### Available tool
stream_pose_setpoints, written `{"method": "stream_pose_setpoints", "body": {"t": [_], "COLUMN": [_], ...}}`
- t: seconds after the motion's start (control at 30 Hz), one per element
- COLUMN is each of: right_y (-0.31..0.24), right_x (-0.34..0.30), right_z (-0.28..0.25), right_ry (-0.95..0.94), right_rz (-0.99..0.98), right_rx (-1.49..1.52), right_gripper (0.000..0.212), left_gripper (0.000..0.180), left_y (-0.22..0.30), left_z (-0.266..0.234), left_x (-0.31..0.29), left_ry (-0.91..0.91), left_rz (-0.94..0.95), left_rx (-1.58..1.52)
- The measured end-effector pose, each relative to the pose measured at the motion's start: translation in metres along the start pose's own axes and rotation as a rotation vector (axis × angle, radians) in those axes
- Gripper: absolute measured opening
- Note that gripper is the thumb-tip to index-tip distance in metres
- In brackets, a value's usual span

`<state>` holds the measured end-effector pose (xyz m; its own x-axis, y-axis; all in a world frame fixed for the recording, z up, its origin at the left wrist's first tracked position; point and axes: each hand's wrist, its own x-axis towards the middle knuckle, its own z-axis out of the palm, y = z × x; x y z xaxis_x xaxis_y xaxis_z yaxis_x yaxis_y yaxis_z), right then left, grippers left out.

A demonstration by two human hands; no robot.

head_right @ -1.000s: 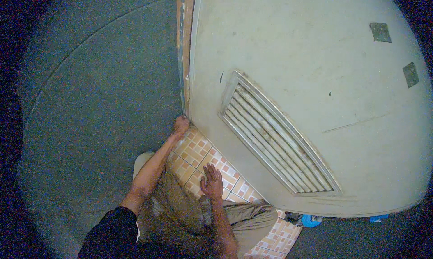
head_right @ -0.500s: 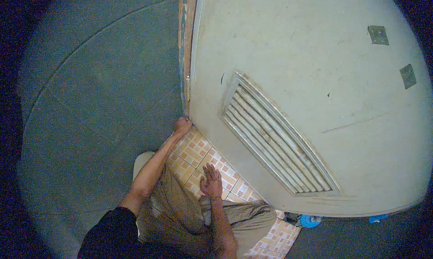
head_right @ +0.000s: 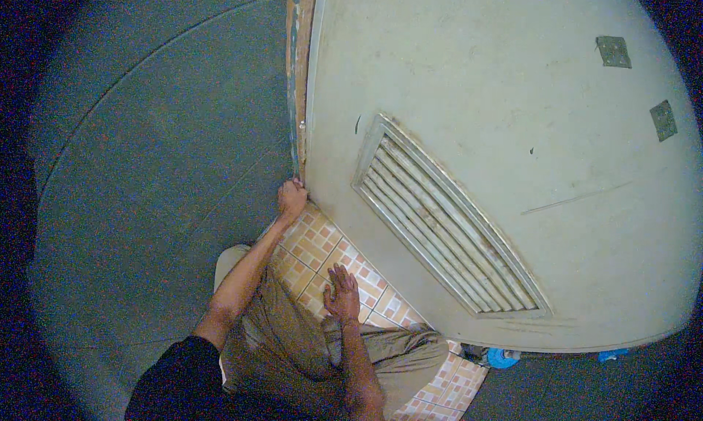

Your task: The person uses a tool to scrape along the vertical edge of a door frame while sitting on a tiled floor.

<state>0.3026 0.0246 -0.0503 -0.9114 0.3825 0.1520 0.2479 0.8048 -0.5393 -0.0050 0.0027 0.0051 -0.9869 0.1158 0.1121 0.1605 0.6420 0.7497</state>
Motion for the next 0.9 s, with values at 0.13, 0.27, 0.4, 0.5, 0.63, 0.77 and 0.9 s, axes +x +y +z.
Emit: {"method": "stream_pose_setpoints", "body": {"t": [0.13,0.27,0.4,0.5,0.63,0.77,0.9], "right_y": [0.000,0.002,0.003,0.002,0.002,0.006,0.009], "right_x": [0.000,-0.001,-0.002,-0.002,-0.003,-0.002,-0.003], "right_z": [0.000,0.001,-0.001,0.000,-0.004,0.004,0.006], "right_ry": [0.018,0.031,0.045,0.039,0.034,0.035,0.024], "right_rz": [-0.007,-0.021,-0.014,-0.019,-0.017,-0.040,-0.031], "right_rx": [0.013,0.017,0.015,0.001,-0.005,-0.028,-0.041], "right_gripper": [0.056,0.055,0.053,0.053,0.053,0.054,0.055], "left_gripper": [0.035,0.034,0.030,0.027,0.027,0.029,0.031], "left_y": [-0.017,-0.013,0.001,0.002,0.011,-0.004,-0.009], "left_z": [0.013,0.014,0.003,-0.003,-0.009,-0.004,0.001], "left_x": [0.007,0.008,0.001,-0.002,-0.002,0.003,0.004], "left_ry": [-0.137,-0.096,-0.110,-0.044,-0.053,-0.087,-0.173], "left_rz": [-0.092,-0.116,-0.055,0.013,0.027,0.042,-0.014], "left_rx": [-0.035,-0.038,-0.041,-0.065,-0.130,-0.033,0.034]}}
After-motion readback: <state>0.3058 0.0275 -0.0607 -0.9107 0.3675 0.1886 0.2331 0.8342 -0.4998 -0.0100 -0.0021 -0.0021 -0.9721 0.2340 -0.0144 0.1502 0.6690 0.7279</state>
